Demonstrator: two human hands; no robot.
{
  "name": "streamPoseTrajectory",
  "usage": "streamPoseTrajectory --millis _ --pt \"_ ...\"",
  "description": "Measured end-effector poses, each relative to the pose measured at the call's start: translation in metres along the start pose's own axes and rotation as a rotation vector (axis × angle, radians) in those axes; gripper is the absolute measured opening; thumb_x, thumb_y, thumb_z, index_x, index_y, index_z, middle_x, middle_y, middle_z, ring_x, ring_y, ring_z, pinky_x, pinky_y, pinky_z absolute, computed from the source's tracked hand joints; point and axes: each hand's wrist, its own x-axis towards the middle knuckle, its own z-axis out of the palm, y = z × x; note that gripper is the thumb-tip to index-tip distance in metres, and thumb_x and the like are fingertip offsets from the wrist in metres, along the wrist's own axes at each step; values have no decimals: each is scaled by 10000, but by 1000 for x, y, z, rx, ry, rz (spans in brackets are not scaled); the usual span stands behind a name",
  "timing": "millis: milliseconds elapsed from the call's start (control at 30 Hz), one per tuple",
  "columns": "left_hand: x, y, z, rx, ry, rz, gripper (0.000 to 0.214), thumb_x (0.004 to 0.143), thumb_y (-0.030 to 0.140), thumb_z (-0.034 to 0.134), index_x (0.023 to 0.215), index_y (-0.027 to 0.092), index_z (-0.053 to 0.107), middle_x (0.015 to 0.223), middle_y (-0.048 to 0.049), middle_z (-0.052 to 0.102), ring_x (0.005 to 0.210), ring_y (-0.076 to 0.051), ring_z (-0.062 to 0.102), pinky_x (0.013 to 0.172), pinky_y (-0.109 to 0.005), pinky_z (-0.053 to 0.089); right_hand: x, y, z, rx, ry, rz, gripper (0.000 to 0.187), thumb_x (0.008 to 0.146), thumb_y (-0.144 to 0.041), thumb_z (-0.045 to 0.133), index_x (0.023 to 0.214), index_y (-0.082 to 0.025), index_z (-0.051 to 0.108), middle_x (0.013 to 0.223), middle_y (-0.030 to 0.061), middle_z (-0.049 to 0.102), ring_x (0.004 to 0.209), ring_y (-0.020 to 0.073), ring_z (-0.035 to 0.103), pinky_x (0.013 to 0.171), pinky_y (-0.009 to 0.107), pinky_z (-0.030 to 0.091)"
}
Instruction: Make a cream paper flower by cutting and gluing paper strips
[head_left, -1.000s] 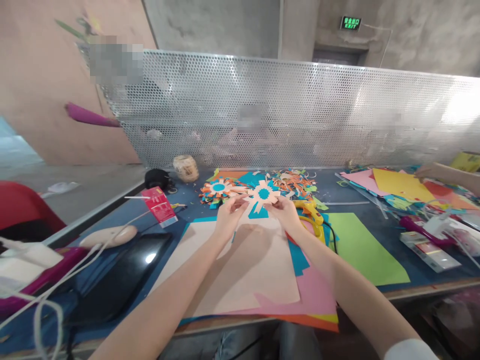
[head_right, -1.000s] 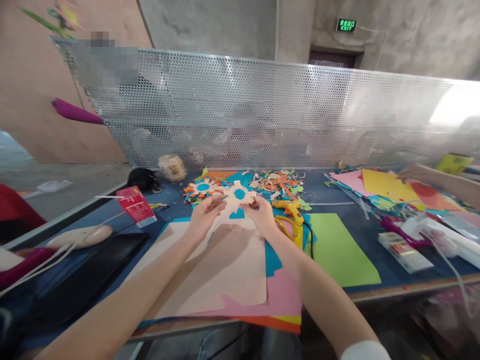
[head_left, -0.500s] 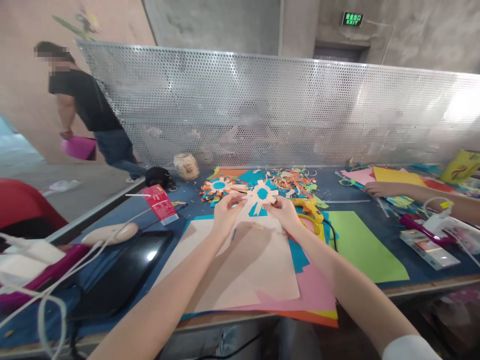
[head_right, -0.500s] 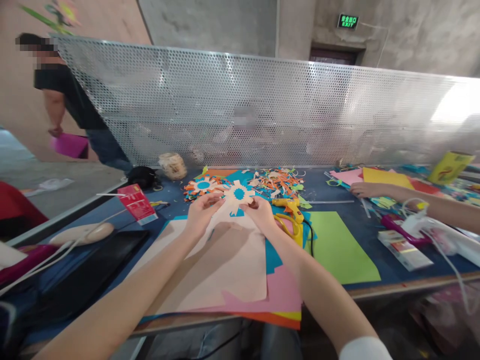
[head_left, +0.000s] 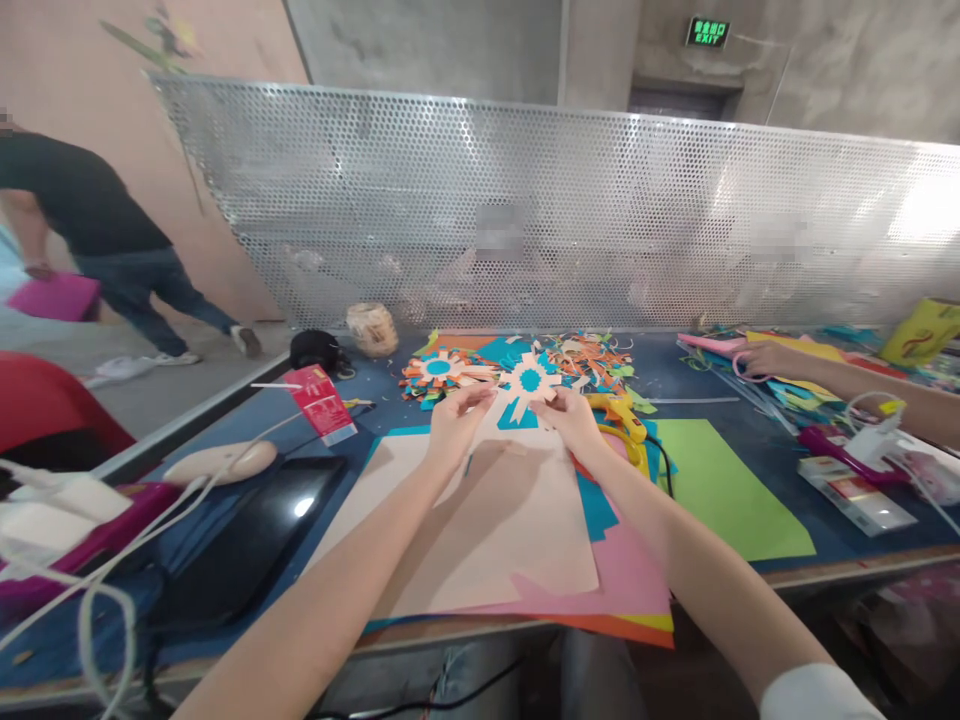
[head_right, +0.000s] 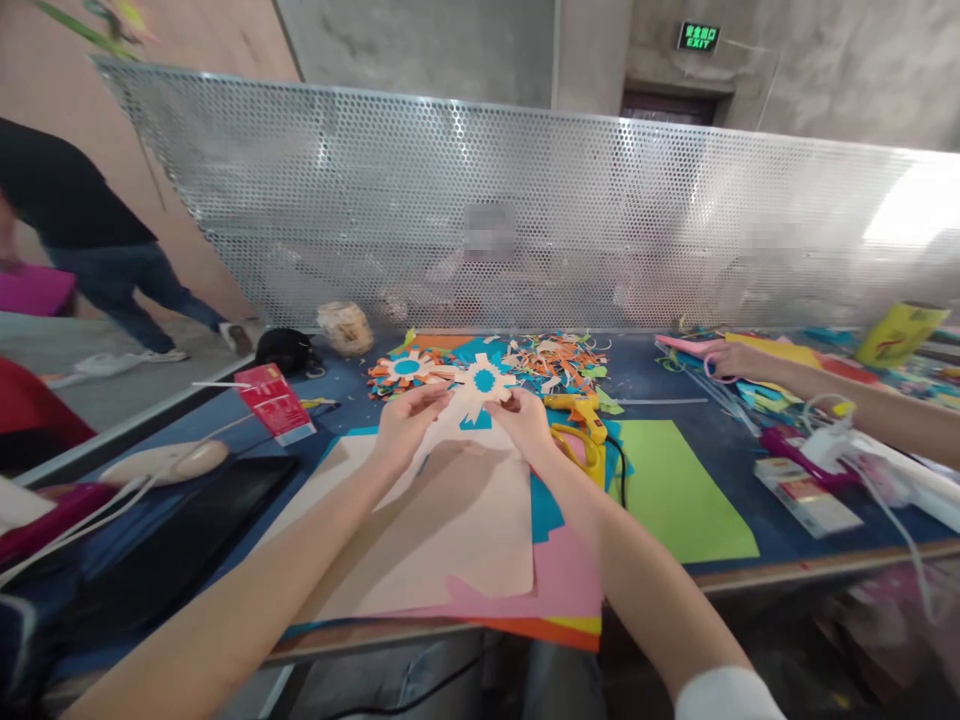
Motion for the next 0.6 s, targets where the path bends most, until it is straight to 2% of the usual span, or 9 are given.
streamPoseTrajectory --millis 267,600 --pt "0 -1 -1 -11 -13 -9 369 599 389 691 895 168 687 900 -69 702 835 -204 626 754 -313 475 0 0 -1 -5 -3 0 254 578 -390 622 578 -191 464 495 -62 459 458 82 385 442 208 291" --pt "-3 6 1 -4 13 -18 342 556 364 724 828 161 687 753 -42 680 734 -178 604 701 -293 465 3 0 -2 14 23 -19 248 578 -371 622 553 -193 451 444 -67 485 430 79 418 441 233 325"
